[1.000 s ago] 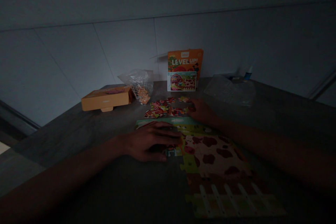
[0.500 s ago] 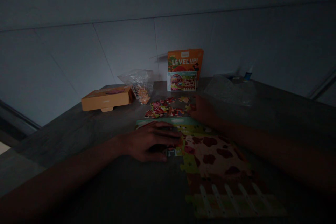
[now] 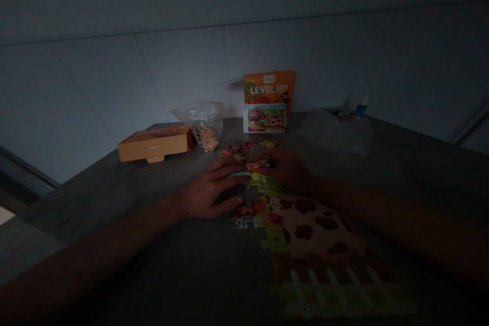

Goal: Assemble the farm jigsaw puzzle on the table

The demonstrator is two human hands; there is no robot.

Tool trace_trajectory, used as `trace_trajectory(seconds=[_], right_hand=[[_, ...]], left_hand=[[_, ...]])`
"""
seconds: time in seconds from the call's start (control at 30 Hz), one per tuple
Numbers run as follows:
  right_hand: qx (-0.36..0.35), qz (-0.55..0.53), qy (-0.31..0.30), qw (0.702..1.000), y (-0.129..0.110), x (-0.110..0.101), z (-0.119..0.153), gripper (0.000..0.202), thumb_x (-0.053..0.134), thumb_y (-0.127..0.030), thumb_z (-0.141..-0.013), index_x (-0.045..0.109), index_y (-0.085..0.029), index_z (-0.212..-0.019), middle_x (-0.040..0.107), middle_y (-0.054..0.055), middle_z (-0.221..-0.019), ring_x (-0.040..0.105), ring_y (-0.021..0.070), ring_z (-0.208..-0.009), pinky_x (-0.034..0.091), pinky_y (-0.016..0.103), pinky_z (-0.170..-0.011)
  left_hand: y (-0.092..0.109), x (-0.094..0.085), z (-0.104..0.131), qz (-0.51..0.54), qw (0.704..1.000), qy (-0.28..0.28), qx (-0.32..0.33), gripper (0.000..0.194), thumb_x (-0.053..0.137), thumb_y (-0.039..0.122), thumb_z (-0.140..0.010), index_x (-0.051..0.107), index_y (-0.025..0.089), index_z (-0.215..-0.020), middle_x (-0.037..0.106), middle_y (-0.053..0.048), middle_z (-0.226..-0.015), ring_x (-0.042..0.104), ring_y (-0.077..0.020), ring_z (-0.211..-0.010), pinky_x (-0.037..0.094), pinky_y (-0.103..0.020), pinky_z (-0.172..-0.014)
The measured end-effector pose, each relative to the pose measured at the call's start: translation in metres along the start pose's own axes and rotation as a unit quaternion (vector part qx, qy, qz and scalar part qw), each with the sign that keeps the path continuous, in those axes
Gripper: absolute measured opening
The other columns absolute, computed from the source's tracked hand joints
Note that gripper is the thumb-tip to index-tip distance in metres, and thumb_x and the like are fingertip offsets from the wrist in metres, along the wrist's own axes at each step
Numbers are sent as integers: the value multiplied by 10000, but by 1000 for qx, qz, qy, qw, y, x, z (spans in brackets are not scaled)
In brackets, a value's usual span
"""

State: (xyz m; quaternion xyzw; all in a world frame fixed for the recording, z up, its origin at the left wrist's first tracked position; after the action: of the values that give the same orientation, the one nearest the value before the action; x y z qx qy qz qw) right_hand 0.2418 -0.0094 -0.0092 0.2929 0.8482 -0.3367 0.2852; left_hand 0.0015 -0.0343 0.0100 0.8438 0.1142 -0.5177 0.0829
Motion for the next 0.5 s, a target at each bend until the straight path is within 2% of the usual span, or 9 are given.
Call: trace_trajectory(seconds=[0.1,0.17,0.33,0.5], right_hand=[[-49,-54,-52,996,-2,0,-1,243,607,-396,-899,659,-222,-1059,692,24,-801,612,139,-642,472,258,-605],[-70,-64,-53,994,-3,-1,-1,254,603,-337,-892,642,-196,-1099,700,40,-842,605,142,-652,475,261,-619],[-148,-63,-68,985,-5,-2,2,449,596,-211,-835,555,-153,-1278,693,112,-1084,619,164,-723,513,309,-711],[-174,-69,-76,979,-4,0,4,538,564,-134,-819,512,-162,-1353,687,104,-1084,650,204,-877,518,338,-799]], left_hand=[[-1,2,0,-23,1000,-8,15,439,567,342,-913,556,179,-1320,522,-133,-1406,388,-326,-1360,367,-548,-1110],[-1,2,0,-31,999,-8,16,443,567,337,-912,550,181,-1327,523,-130,-1401,388,-321,-1359,375,-546,-1107],[-1,3,0,-47,999,3,6,407,565,315,-918,568,169,-1298,536,-136,-1367,406,-315,-1346,401,-518,-1101],[-1,1,0,-52,998,23,5,343,571,286,-917,609,159,-1234,560,-138,-1289,466,-300,-1264,441,-494,-1065]])
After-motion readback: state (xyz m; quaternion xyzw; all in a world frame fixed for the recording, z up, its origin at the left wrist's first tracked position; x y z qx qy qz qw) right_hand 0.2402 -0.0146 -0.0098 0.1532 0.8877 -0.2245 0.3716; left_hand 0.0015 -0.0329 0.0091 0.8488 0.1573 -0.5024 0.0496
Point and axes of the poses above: each hand's wrist, its own z-axis away from the middle knuckle, its own x-axis out of the palm, y = z × x, the point moved 2 cm from there along -z, towards the middle knuckle
